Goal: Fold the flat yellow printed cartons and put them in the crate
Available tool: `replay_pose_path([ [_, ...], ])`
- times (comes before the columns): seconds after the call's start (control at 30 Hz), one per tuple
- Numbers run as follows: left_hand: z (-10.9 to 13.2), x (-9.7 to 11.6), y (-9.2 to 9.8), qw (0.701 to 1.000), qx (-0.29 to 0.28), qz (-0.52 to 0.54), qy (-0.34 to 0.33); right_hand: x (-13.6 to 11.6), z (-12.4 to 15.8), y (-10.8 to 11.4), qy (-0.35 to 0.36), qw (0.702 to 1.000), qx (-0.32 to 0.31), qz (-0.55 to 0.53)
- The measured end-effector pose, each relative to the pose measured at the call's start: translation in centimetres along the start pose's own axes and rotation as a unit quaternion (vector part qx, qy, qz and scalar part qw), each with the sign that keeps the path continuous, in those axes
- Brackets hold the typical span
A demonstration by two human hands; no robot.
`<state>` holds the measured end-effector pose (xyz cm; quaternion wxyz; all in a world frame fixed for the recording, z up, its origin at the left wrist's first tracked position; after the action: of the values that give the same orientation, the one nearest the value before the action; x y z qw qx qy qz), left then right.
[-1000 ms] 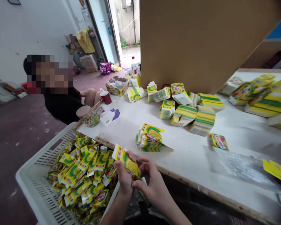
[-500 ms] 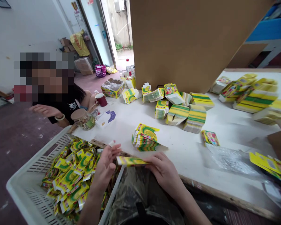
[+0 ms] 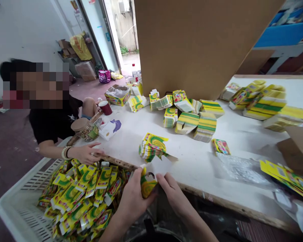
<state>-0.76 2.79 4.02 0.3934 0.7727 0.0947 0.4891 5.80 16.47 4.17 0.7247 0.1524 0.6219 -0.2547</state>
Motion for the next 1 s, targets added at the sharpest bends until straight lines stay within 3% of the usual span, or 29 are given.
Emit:
replay_pose_path([
  [0.07,0.2,0.3,-0.4,1.000,-0.008,0.004,-0.024,0.7,0.1,-0.8,-0.098,0.993,-0.024,-0.062],
  [0.17,0.2,0.9,-0.7,0.998,-0.037,0.033,-0.050,0.5,-0.3,-1.0,-0.107,0.992,-0.027,-0.060],
  [0.3,-0.2,1.0,-0.7,0.995,-0.063,0.067,-0.033,0.8,-0.8,-0.7,-0.028,0.999,-0.044,0.000],
  [0.4,-0.5,0.3,-1.2,0.992,-0.095,0.078,0.027,1.2,-0.6,-0.4,0.104,0.991,-0.038,0.079],
  [0.5,-0.5,-0.3,-1.9,0.990,-0.090,0.103,0.018,1.5,-0.2,-0.6,0.250,0.947,-0.068,0.192],
  [0.6,-0.4,-1.0,-1.9,0.989,-0.034,0.143,0.022,1.5,-0.4,-0.6,0.331,0.908,-0.081,0.243],
  [0.7,-0.4,-1.4,-1.2,0.987,-0.020,0.144,0.064,1.0,-0.9,-0.7,0.354,0.894,-0.128,0.244],
  [0.87,-1.1,-0.7,0.3,0.986,-0.064,0.134,0.074,-1.4,-0.8,-0.5,0.358,0.885,-0.176,0.241],
  [1.0,-1.4,-0.2,0.5,0.984,-0.088,0.132,0.077,-2.8,-0.8,0.1,0.341,0.891,-0.204,0.220],
])
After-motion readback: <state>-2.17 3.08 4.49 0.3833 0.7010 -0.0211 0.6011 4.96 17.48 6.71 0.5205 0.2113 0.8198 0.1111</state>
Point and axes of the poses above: each hand's wrist, its own z-axis away from the middle knuckle, its own y-axis out of the back of the hand, x = y × z, the point moved 4 cm from there along -z, towards the middle knuckle, and after that the axes turned 14 degrees about x, right-handed, at the moved point
